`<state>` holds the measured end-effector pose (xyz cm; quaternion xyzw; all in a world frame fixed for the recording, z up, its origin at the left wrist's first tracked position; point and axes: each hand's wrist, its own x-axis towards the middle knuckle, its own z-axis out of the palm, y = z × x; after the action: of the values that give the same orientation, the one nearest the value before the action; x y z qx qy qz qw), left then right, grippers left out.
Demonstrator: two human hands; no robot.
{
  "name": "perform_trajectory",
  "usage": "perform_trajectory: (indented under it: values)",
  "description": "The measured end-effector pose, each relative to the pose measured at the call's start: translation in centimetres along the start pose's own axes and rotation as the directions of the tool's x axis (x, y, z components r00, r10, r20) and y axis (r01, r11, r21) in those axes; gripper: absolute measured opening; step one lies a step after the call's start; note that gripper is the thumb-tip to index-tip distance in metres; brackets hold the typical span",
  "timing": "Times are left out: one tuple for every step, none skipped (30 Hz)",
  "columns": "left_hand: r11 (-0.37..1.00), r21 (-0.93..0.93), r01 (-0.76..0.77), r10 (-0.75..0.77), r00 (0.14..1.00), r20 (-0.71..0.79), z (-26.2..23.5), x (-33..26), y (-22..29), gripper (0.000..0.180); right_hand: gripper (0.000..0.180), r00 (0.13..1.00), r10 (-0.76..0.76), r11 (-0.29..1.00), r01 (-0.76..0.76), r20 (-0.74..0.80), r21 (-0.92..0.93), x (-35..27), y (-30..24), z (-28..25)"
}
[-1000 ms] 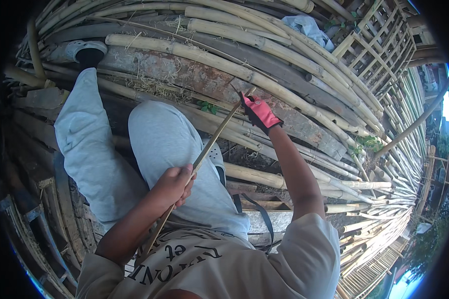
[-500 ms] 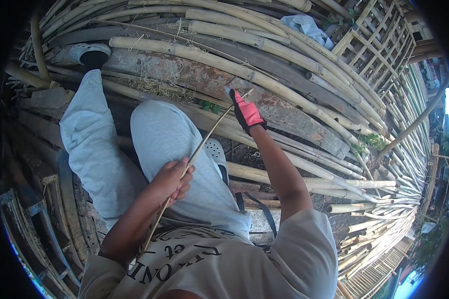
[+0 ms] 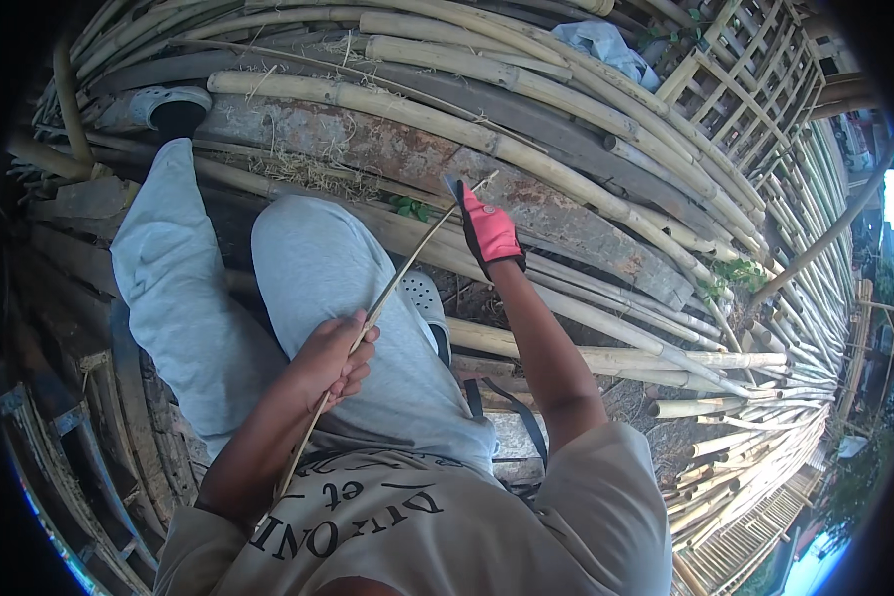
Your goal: The person shaves a thin bamboo strip using a knife held in a pink gloved hand. They pull the blade along the length of the strip repeatedly to smooth it.
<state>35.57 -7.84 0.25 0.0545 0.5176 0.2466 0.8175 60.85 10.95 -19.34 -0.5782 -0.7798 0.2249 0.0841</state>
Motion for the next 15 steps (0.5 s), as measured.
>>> perform_trajectory:
  values:
    - [1.000,0.007,0.007,-0.007,1.000,-0.024,-0.2,0.0,0.1,0.037,0.057,0.994,-0.108,0.994,0.108,-0.002,0.031,-0.9,-2.1,0.7]
    - [1.000,-0.030,0.007,-0.007,1.000,-0.025,-0.8,-0.4,0.1,0.037,0.058,0.982,-0.178,0.984,0.177,0.056,0.024,-1.7,-5.4,0.4]
    - [0.999,-0.034,0.002,-0.003,0.999,-0.038,-1.1,-0.7,-0.1,0.037,0.058,0.966,-0.235,0.972,0.235,0.110,0.012,-2.4,-7.6,-0.3]
    - [0.999,-0.034,-0.002,0.001,1.000,-0.014,-0.9,-0.6,-0.2,0.036,0.060,0.959,-0.257,0.966,0.254,0.119,0.045,-2.3,-6.4,-0.8]
    - [0.999,-0.032,-0.010,0.011,1.000,0.015,-0.6,-0.2,-0.1,0.036,0.060,0.962,-0.248,0.969,0.246,0.112,0.036,-2.0,-4.7,-1.3]
    - [1.000,-0.024,-0.010,0.010,1.000,0.028,-0.1,0.0,-0.1,0.036,0.062,0.987,-0.146,0.987,0.149,0.063,-0.052,-1.8,-3.0,-1.9]
    - [1.000,-0.002,-0.008,0.008,1.000,0.018,0.2,0.1,-0.2,0.036,0.063,0.999,-0.046,0.990,0.047,0.006,-0.130,-1.7,-1.8,-1.8]
    - [1.000,0.006,-0.016,0.016,1.000,-0.016,-0.1,0.0,-0.2,0.036,0.062,0.994,-0.110,0.990,0.108,-0.014,-0.089,-2.4,-4.3,-1.4]
    - [1.000,0.000,-0.023,0.023,0.999,-0.030,-0.7,0.1,-0.1,0.036,0.058,0.983,-0.145,0.972,0.163,0.111,-0.171,-3.4,-6.8,-1.0]
    - [0.999,-0.031,-0.024,0.024,1.000,0.003,-0.9,0.0,-0.2,0.036,0.059,0.948,-0.317,0.947,0.315,-0.023,-0.072,-4.6,-8.4,-0.8]
    - [0.998,-0.058,-0.018,0.020,0.999,0.035,-1.2,-0.2,-0.4,0.036,0.059,0.874,-0.454,0.886,0.463,-0.173,0.011,-5.4,-9.8,-1.1]
    - [0.998,-0.061,-0.012,0.014,0.999,0.029,-1.2,-0.6,-0.6,0.036,0.059,0.933,-0.354,0.929,0.345,0.056,0.135,-5.7,-10.1,-2.5]
    - [0.999,-0.041,-0.010,0.011,1.000,0.022,-0.6,-0.6,-0.3,0.036,0.059,0.938,-0.343,0.934,0.334,0.053,0.125,-5.1,-9.2,-3.3]
    - [1.000,-0.021,-0.010,0.010,1.000,0.009,-0.2,-0.4,-0.1,0.036,0.057,0.981,-0.135,0.990,0.138,0.143,-0.014,-4.1,-8.4,-3.8]
    - [1.000,-0.015,-0.007,0.007,1.000,0.015,-0.1,0.0,0.0,0.036,0.054,0.976,0.089,0.985,-0.056,0.200,-0.166,-3.6,-7.8,-4.1]
